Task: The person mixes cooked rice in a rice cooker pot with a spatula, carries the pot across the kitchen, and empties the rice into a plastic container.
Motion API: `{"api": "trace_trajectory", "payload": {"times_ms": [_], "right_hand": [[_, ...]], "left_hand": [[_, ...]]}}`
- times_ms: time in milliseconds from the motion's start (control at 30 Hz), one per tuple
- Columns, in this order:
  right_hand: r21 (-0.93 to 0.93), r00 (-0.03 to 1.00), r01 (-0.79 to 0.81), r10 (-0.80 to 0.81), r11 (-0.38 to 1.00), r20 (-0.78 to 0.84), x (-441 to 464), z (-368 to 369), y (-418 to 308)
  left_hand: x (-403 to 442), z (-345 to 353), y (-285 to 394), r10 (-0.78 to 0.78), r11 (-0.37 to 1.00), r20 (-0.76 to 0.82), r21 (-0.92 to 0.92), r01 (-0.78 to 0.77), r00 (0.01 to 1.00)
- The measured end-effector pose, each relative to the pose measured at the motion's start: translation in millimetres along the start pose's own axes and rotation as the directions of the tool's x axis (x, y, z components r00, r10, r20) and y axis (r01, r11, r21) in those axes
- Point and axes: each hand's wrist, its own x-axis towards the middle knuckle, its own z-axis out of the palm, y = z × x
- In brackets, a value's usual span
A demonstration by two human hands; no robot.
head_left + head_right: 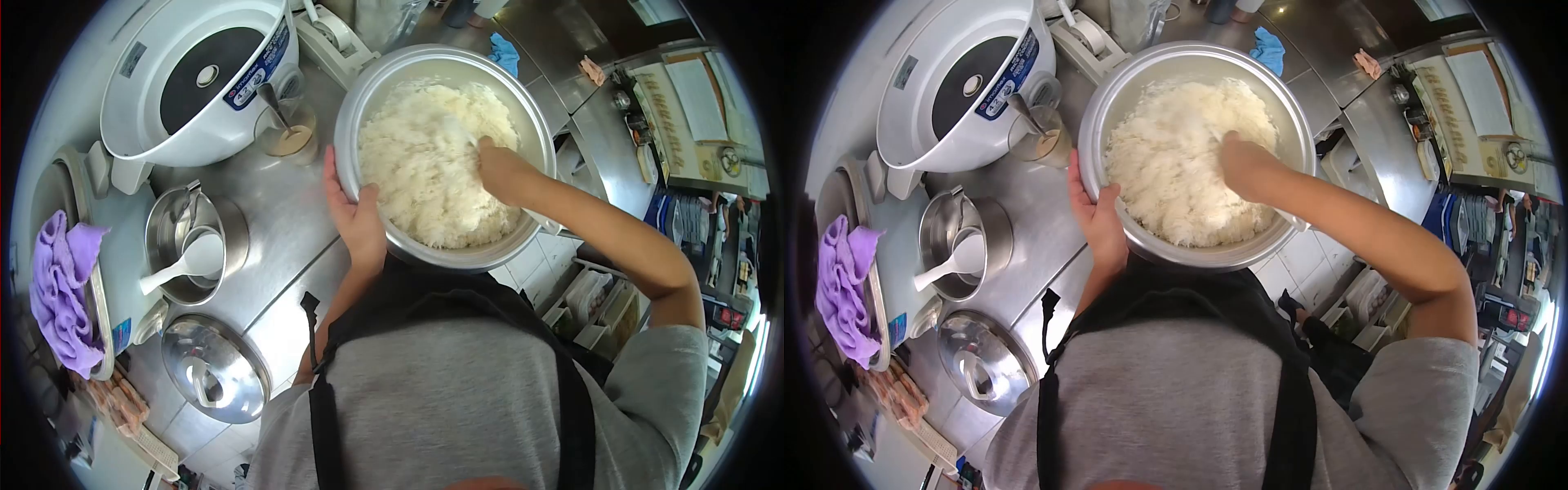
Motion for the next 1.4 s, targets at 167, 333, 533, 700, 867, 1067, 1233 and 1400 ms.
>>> {"api": "trace_trajectory", "payload": {"times_ms": [167, 333, 533, 700, 867, 1067, 1233, 1400], "right_hand": [[-0.066, 0.996, -0.031, 0.026, 0.997, -0.080, -47, -38, -42], [-0.257, 0.958, -0.095, 0.017, 0.962, -0.288, -22, -71, 24], [-0.224, 0.956, -0.039, -0.029, 0.974, -0.291, 66, -39, 53], [-0.366, 0.981, 0.088, -0.017, 0.927, 0.195, 103, -32, 69], [0.465, 0.938, -0.251, 0.095, 0.849, 0.333, 79, -42, 18], [-0.174, 0.967, 0.210, -0.230, 0.962, -0.106, 56, -34, -5], [-0.341, 0.972, 0.207, -0.232, 0.917, -0.032, -14, -75, -33], [-0.199, 0.957, 0.274, -0.287, 0.941, -0.039, -16, -48, -49]], "left_hand": [[-17, 0, 1, 0.103, 0.995, -0.069, 0.013, -0.102, 0.992], [-9, -17, 4, 0.001, 1.000, -0.110, -0.011, -0.002, 0.994], [31, -22, 8, -0.204, 0.973, 0.046, 0.123, 0.197, 0.978], [32, -24, 6, -0.157, 0.971, 0.074, 0.194, 0.140, 0.985], [35, -20, 6, -0.201, 0.972, 0.031, 0.127, 0.196, 0.979], [32, -21, 4, -0.122, 0.984, -0.023, 0.127, 0.124, 0.992], [29, -15, 5, -0.136, 0.988, -0.031, 0.068, 0.138, 0.990], [27, -21, -3, -0.087, 0.993, -0.012, 0.080, 0.088, 0.996]]}}
